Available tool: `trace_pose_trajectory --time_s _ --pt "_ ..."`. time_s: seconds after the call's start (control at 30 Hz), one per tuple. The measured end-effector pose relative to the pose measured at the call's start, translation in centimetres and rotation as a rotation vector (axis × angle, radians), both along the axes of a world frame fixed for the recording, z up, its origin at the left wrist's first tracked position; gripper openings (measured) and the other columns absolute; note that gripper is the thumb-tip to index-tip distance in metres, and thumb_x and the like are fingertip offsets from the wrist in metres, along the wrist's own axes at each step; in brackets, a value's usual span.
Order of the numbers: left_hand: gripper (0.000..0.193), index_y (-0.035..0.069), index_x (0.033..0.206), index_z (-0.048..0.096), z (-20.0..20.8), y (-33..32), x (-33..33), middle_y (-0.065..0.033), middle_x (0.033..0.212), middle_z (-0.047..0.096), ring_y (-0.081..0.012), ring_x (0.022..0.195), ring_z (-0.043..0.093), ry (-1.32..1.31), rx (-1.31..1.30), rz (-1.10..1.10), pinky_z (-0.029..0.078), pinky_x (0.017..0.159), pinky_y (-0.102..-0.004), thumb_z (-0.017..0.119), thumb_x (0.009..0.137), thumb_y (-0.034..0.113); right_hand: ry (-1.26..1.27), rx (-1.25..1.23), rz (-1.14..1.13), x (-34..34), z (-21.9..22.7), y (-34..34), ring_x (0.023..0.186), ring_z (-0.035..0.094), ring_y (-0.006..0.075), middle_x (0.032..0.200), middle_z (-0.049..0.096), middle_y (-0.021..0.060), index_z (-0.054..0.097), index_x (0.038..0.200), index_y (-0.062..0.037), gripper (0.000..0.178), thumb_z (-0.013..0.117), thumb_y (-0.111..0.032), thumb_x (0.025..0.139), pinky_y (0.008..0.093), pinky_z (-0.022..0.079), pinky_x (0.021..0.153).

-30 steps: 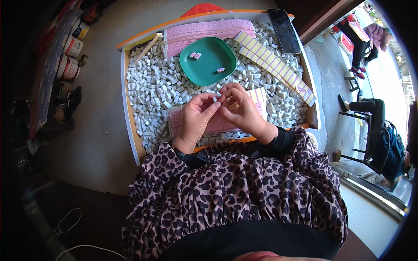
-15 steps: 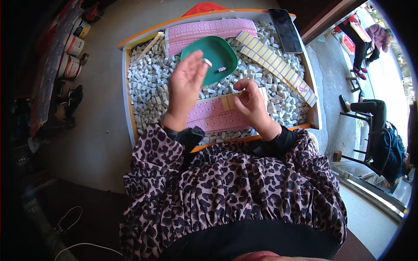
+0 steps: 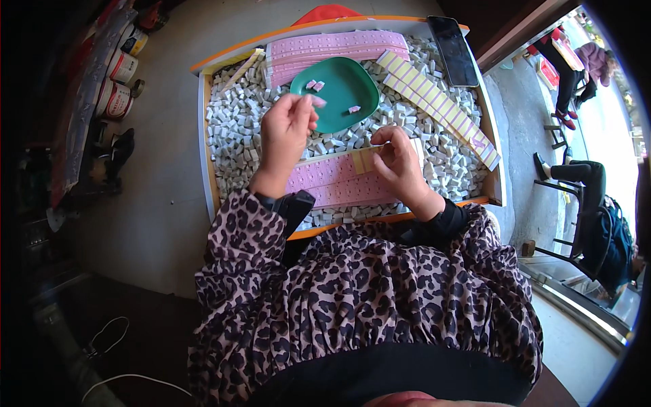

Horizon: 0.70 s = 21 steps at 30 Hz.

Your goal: Assembling small shoe components by joining a pink part with a white component and placing the finished item in a green collection bowl.

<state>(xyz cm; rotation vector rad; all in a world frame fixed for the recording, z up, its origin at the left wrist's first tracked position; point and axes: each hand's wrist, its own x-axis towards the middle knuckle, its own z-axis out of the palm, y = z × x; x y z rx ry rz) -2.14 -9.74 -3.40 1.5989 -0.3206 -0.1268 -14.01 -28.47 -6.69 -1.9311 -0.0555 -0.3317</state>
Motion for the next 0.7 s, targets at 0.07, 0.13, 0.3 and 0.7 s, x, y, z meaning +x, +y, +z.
trace_pose_trajectory --time_s 0.07,0.13,0.3,0.7 --pt "0.013 0.001 0.087 0.062 -0.3 -0.4 0.6 -0.0053 0.074 0.062 -0.0102 0.062 0.058 -0.156 0.156 -0.012 0.045 0.055 -0.0253 0.064 0.088 0.013 -0.022 -0.002 0.004 0.1 0.0 0.2 0.081 0.051 0.0115 0.1 0.051 0.0055 0.051 0.098 -0.0028 0.023 0.057 0.005 0.078 0.0225 0.043 0.07" --pt "0.011 0.001 0.086 0.062 -0.6 -0.1 0.5 -0.006 0.074 0.061 -0.0127 0.063 0.058 -0.223 0.233 0.005 0.046 0.056 -0.0272 0.065 0.086 0.012 -0.002 -0.007 0.001 0.0 0.4 0.0 0.082 0.052 0.0129 0.1 0.052 0.0061 0.051 0.098 -0.0028 0.023 0.058 0.005 0.078 0.0232 0.044 0.071" --pt "0.01 0.002 0.082 0.062 -0.8 2.6 -1.8 -0.0088 0.077 0.058 -0.0228 0.071 0.059 -0.477 0.594 -0.004 0.047 0.063 -0.0341 0.069 0.077 0.008 -0.029 -0.08 0.021 0.0 0.3 -0.3 0.085 0.054 0.0203 0.098 0.053 0.0089 0.053 0.095 -0.0027 0.022 0.06 0.004 0.076 0.0283 0.046 0.074" --pt "0.02 0.001 0.095 0.059 -1.2 2.7 -2.2 -0.0085 0.084 0.059 -0.0246 0.077 0.058 -0.698 0.81 -0.061 0.048 0.069 -0.0338 0.067 0.077 0.003 -0.16 -0.612 0.126 1.0 1.3 1.9 0.087 0.055 0.0282 0.092 0.054 0.0092 0.06 0.089 -0.0062 0.015 0.066 -0.008 0.074 0.0369 0.047 0.077"
